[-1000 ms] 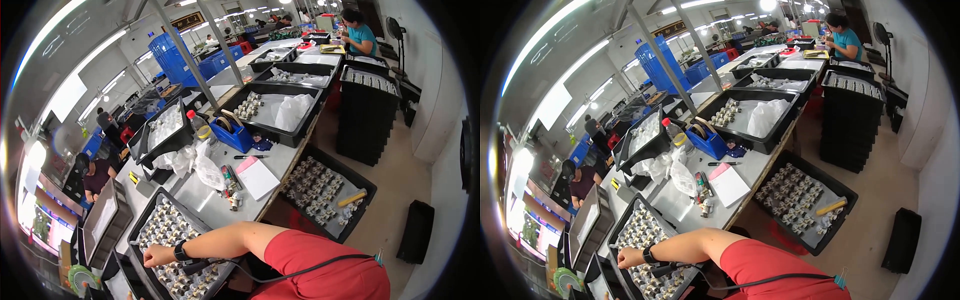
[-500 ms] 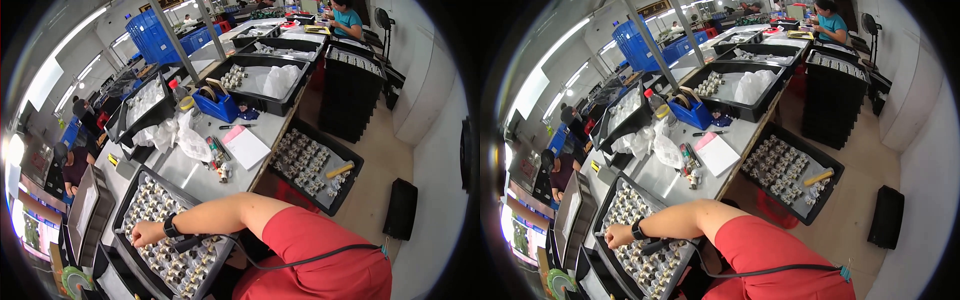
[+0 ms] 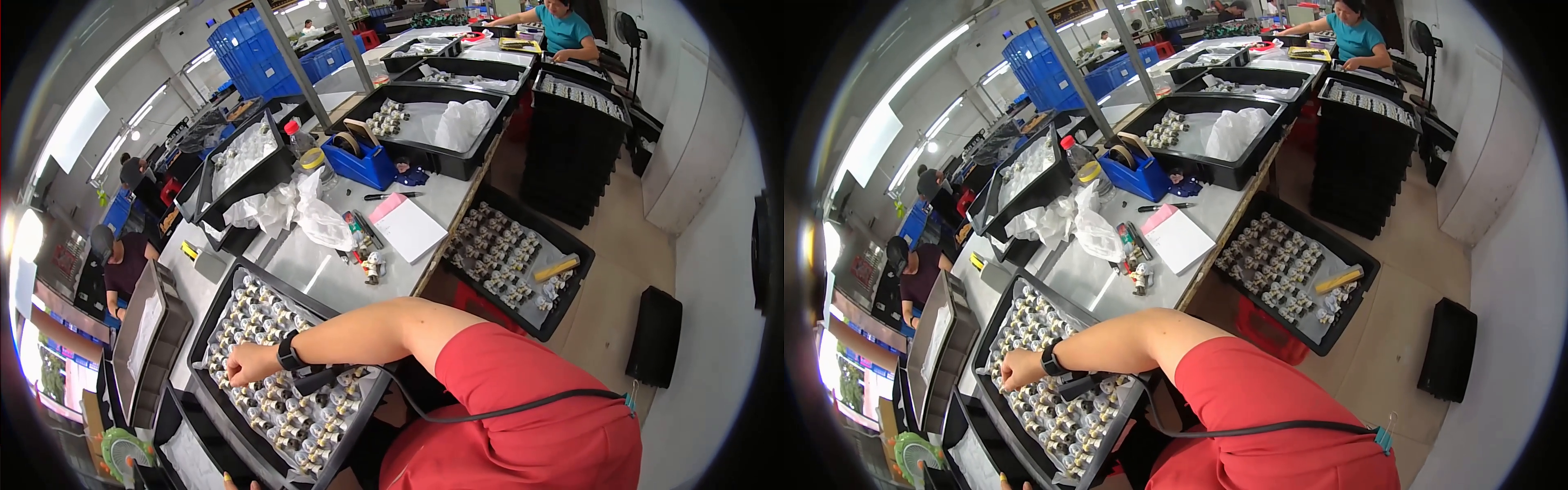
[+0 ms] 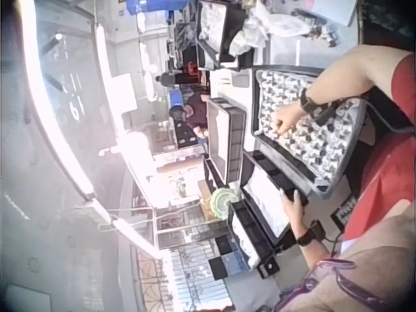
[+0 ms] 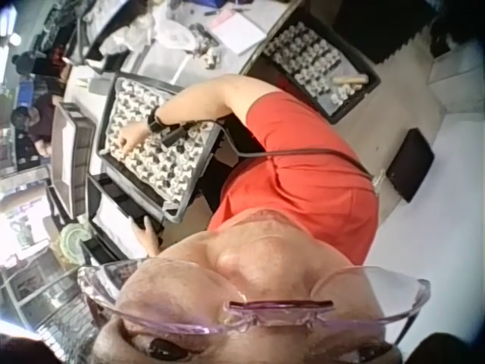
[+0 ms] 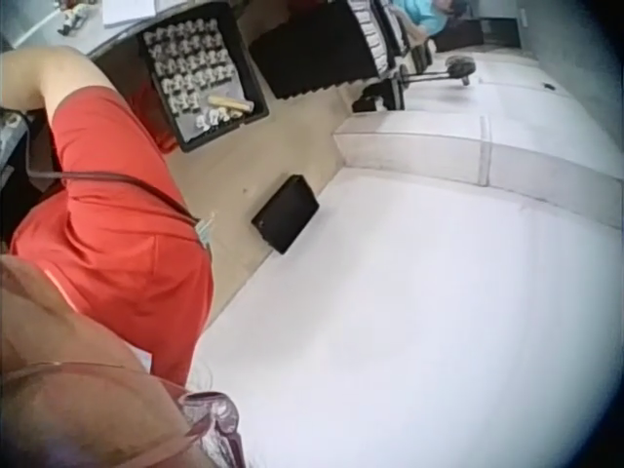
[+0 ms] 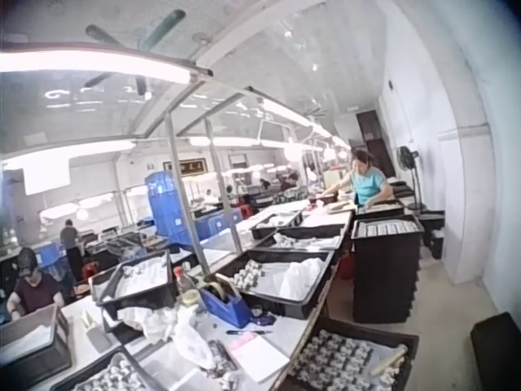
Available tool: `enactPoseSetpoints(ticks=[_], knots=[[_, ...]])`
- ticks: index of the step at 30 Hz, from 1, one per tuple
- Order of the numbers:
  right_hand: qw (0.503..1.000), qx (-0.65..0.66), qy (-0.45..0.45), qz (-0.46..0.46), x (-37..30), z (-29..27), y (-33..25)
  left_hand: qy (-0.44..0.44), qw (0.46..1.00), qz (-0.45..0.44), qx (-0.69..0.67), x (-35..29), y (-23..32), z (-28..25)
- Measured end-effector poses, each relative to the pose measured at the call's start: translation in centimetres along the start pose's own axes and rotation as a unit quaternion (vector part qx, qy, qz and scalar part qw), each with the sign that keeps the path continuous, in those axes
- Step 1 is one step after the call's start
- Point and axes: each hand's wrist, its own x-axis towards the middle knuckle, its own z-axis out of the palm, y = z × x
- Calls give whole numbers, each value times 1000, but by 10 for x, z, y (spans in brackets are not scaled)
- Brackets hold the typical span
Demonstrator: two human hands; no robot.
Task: The person is assembling electronic components, specifically attaching small pieces to larger metal and plastic assemblies and placing them into a tray.
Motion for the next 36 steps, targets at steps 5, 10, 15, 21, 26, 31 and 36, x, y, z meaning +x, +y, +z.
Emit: enactPoseSetpoints(ticks=[5,10,15,21,26,31,36], knots=[[999,43,-19,5,-5,1,-9,-46,997,62,21,23,40,-30],[995,81,-42,43,-3,3,-4,-97,984,146,39,79,66,-23],[994,35,-91,44,5,-2,-8,-129,975,141,-111,109,63,-5],[982,53,-40,175,-5,-15,-27,-156,973,170,-26,121,66,9],[969,73,1,236,-4,-15,-12,-159,966,188,82,115,65,15],[949,158,46,269,-2,-22,-19,-195,955,201,101,120,73,21],[957,53,-79,275,32,-28,-47,-189,961,197,43,120,61,12]])
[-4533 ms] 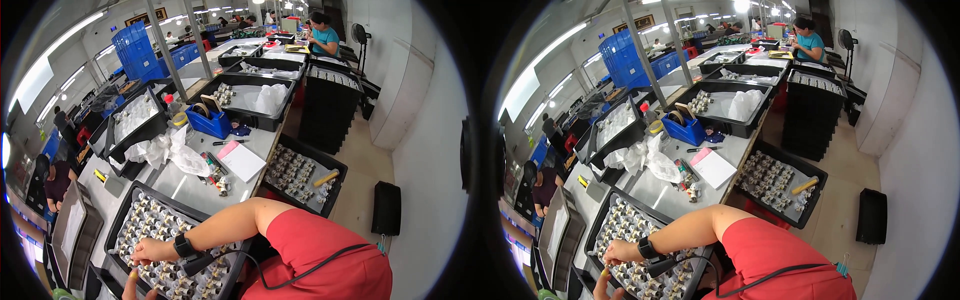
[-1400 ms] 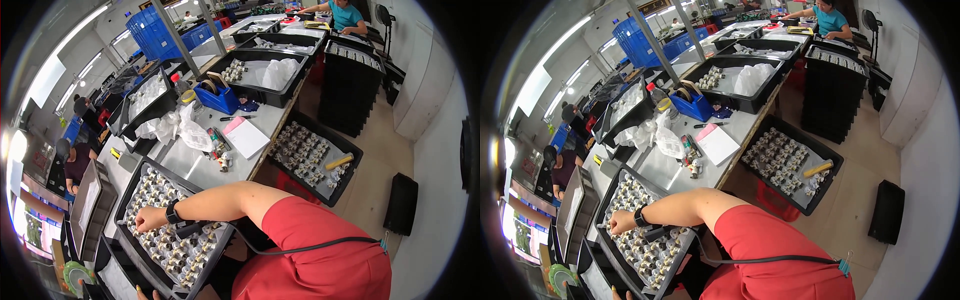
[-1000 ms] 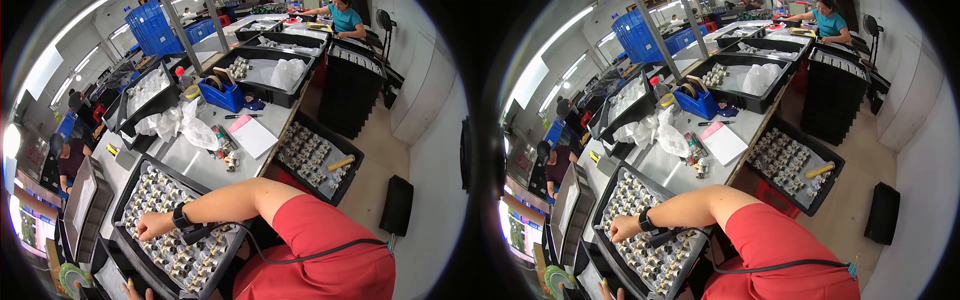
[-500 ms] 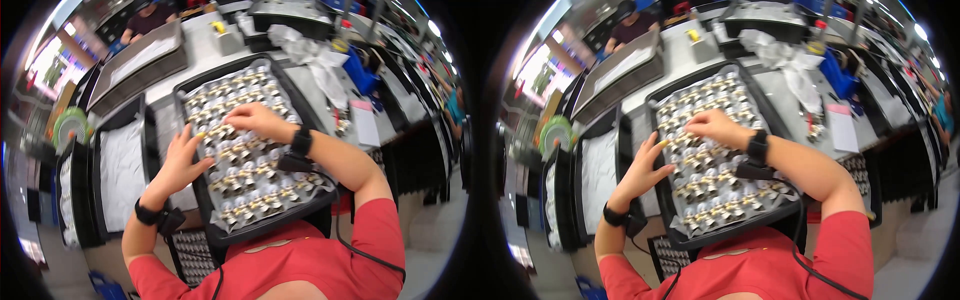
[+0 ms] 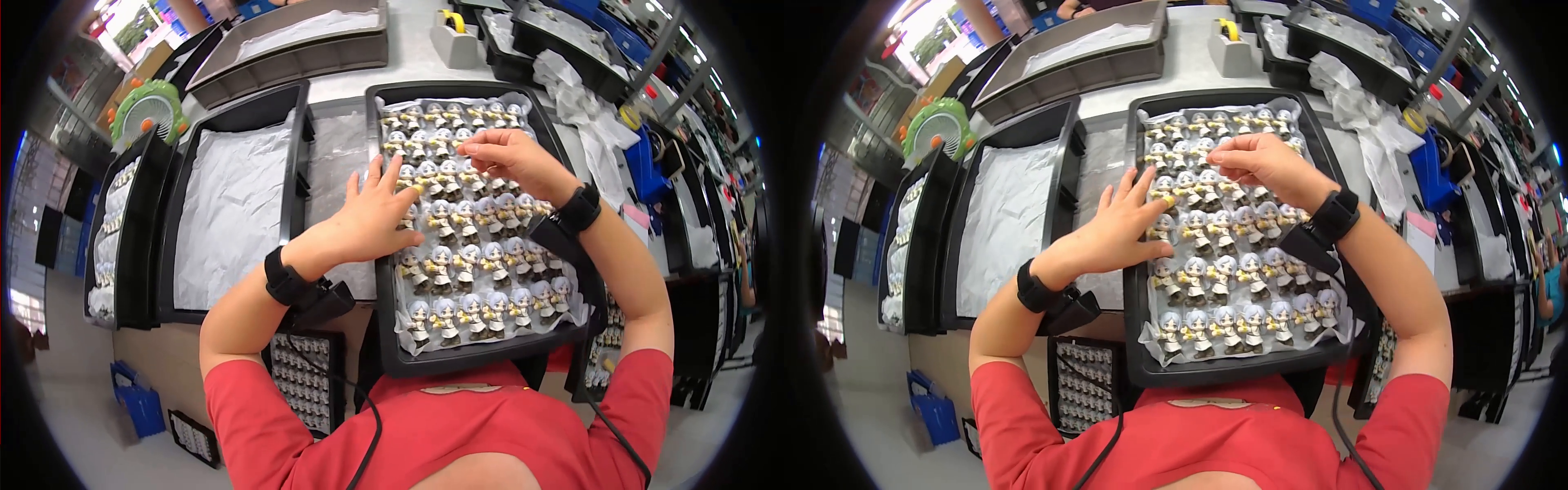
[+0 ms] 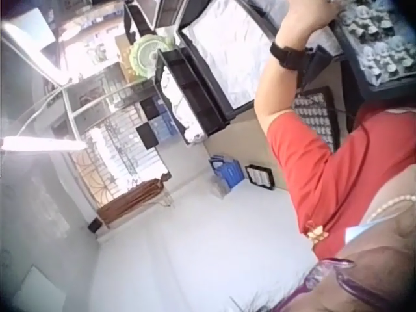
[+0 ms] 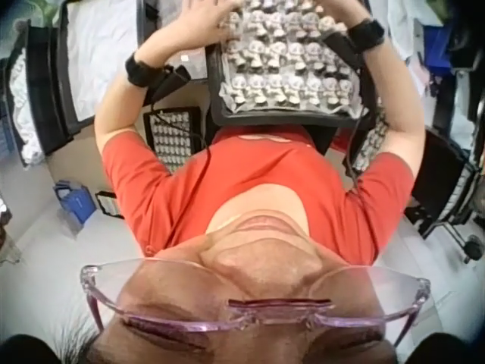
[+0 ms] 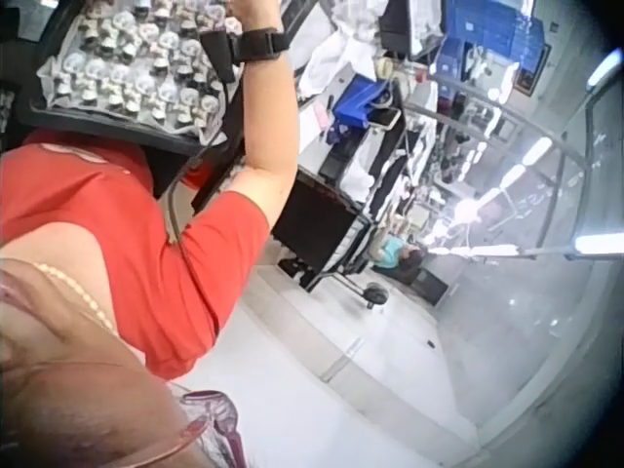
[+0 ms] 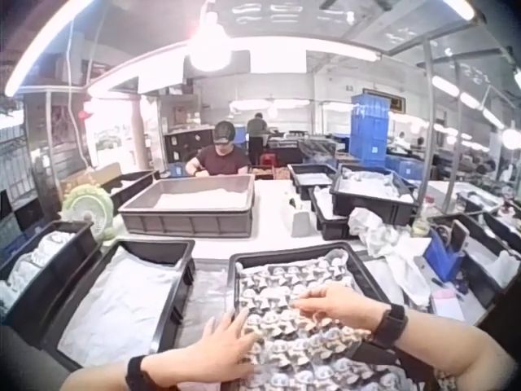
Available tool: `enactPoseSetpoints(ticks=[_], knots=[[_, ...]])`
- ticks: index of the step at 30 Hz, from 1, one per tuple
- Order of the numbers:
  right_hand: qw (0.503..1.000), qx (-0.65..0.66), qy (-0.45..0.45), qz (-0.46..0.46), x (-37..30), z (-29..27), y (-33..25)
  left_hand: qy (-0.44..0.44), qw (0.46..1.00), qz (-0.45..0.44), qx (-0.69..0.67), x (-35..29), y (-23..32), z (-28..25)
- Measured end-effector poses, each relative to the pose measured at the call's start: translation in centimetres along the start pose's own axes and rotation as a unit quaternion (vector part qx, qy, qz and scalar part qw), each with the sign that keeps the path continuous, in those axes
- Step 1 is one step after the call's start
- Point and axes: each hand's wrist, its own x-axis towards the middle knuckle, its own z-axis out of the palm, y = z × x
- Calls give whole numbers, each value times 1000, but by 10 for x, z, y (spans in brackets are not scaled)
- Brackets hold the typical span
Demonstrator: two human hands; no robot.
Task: The person is assembling electronic components, specifically attaching small pieces to larger metal and plastic assemblies and placing them into a tray.
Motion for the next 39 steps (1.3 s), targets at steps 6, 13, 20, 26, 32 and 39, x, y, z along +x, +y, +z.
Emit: enactPoseSetpoints(ticks=[6,13,20,26,32,39], knots=[[911,-365,83,-173,27,-11,-5,60,992,-103,36,-30,-49,-37],[906,-362,117,-184,48,-24,39,40,957,-286,15,-69,-184,-43],[911,-349,108,-190,37,-14,35,141,902,-398,87,-29,-262,-10],[910,-327,150,-204,37,-27,37,-1,906,-424,9,12,-248,10],[896,-359,146,-215,54,-36,36,13,888,-458,-23,9,-254,10],[898,-356,164,-198,46,-41,43,31,895,-445,-3,33,-275,29]])
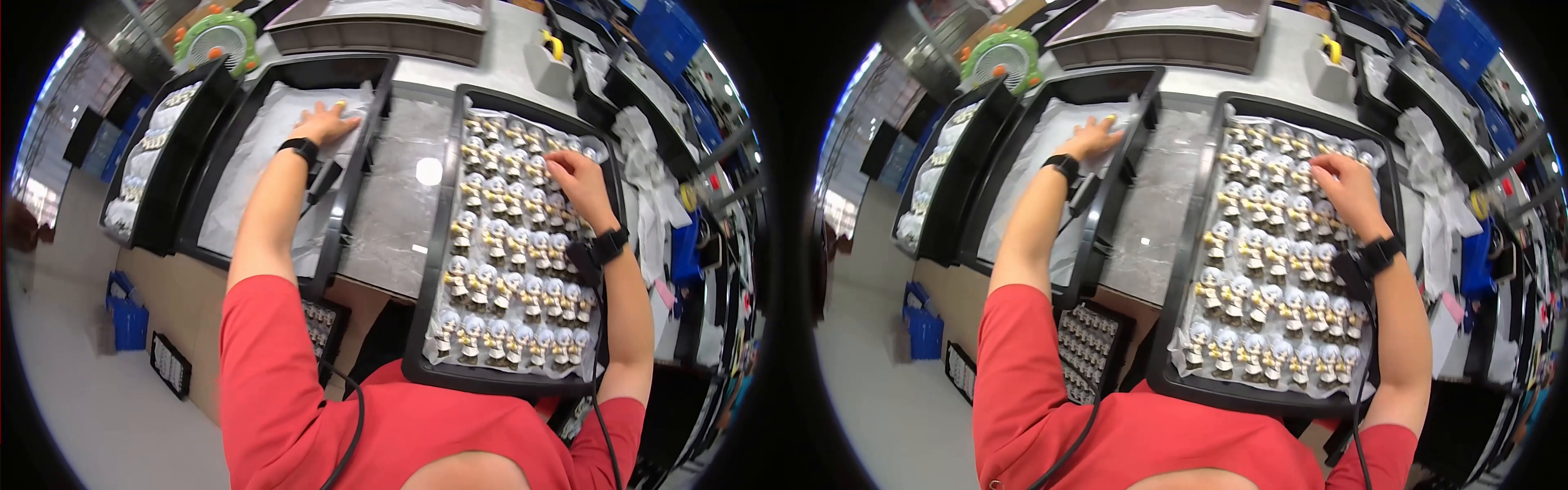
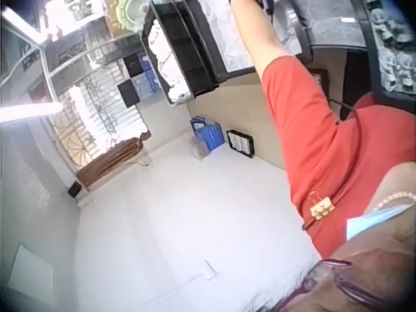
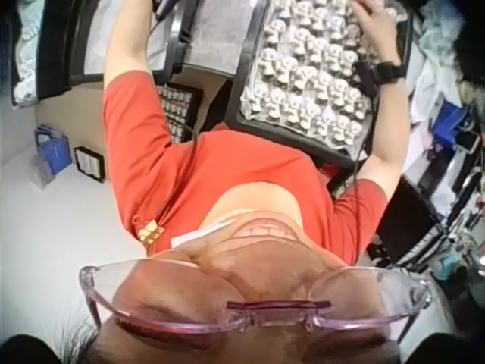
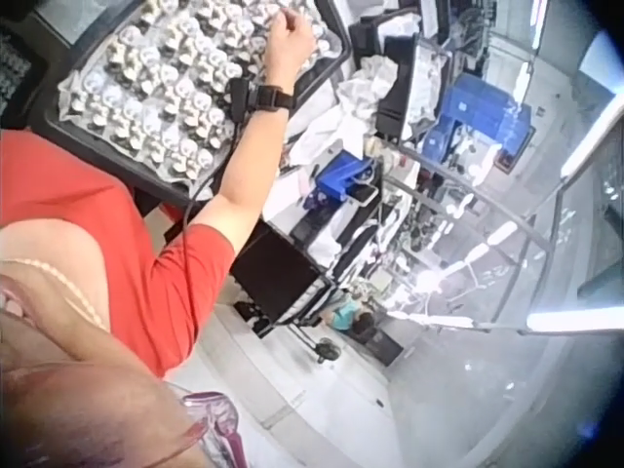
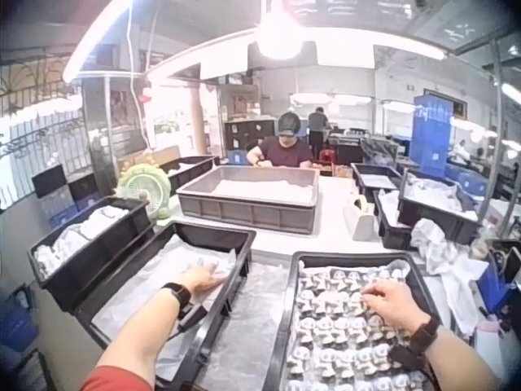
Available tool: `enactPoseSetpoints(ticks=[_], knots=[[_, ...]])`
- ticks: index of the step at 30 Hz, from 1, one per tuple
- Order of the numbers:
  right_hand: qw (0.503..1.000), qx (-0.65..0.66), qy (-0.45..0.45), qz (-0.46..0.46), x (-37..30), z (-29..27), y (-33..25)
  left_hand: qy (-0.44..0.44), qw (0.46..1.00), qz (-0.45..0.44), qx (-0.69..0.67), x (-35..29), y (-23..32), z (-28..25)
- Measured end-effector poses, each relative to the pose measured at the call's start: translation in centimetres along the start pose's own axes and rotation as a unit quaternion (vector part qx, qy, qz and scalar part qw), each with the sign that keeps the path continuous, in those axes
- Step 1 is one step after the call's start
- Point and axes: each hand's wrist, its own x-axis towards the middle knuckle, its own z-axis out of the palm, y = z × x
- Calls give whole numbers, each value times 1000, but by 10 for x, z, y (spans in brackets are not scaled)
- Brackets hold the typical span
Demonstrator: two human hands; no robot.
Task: The person is assembling electronic components, specifically attaching small pieces to larger metal and plastic assemblies and placing them into a tray.
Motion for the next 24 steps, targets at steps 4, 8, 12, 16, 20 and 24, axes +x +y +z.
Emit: enactPoseSetpoints(ticks=[4,8,12,16,20,24], knots=[[999,29,-6,13,-2,3,-5,86,995,47,3,-9,1,-3],[999,30,-13,6,-3,3,-8,72,994,79,13,-18,12,1],[1000,2,-9,-7,-5,-1,-9,37,993,91,61,-13,17,6],[999,-5,-5,-41,4,4,-4,130,987,85,48,5,6,1],[998,5,-5,-67,9,9,-3,220,969,110,-39,18,-13,-46],[995,-51,3,-81,9,6,10,100,887,196,-407,-68,54,-115]])
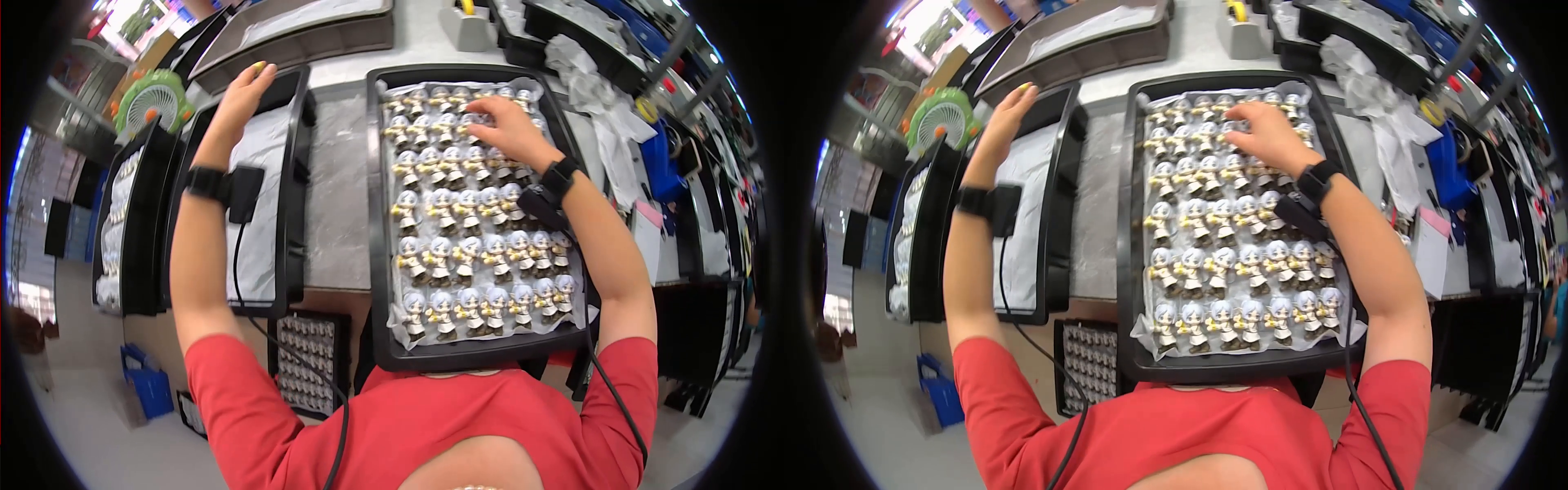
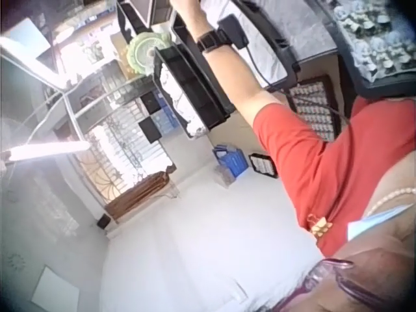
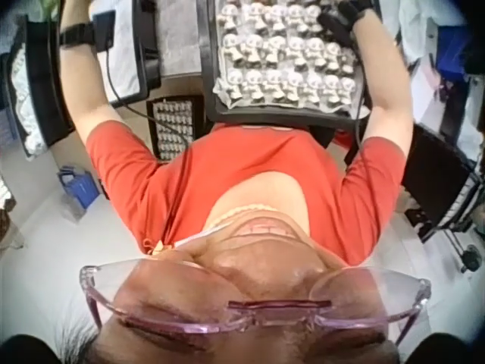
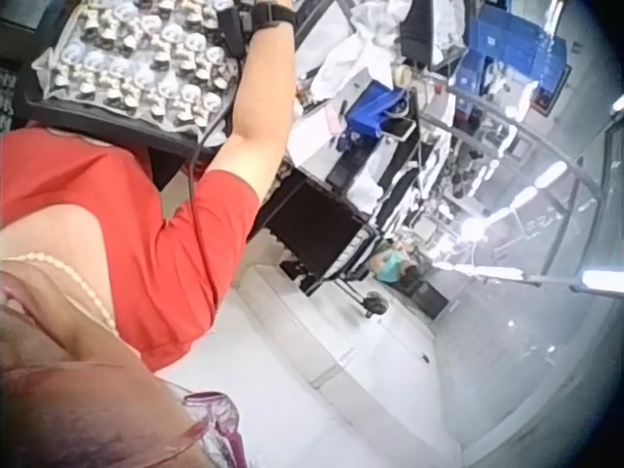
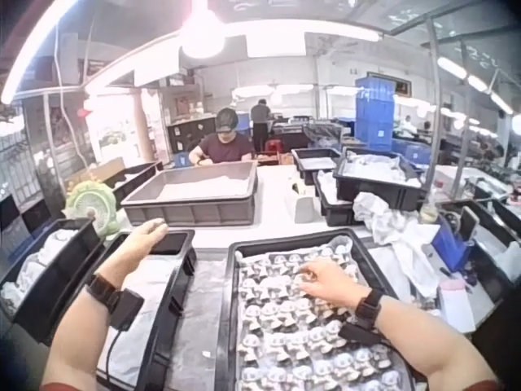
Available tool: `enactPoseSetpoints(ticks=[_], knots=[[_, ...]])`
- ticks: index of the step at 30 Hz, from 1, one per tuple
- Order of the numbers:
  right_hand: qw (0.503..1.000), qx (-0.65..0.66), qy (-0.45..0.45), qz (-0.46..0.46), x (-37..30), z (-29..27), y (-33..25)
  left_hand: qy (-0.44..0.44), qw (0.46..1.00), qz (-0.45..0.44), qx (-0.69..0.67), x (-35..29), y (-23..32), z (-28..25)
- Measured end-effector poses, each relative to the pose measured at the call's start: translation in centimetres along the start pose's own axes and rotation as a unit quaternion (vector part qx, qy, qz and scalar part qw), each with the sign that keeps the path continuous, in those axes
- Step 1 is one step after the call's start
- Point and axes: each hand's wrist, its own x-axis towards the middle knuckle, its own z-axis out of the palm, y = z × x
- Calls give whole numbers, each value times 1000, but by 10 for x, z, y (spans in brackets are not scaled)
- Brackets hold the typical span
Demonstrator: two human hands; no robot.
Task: The person is assembling electronic components, specifically attaching small pieces to larger metal and plastic assemblies and placing them into a tray.
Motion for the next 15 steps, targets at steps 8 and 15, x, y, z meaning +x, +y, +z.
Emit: enactPoseSetpoints(ticks=[8,15], knots=[[995,-85,-52,10,6,25,2,-243,893,-12,-379,-146,120,52],[992,-88,-53,71,-5,18,13,-346,845,-102,-394,-171,121,127]])
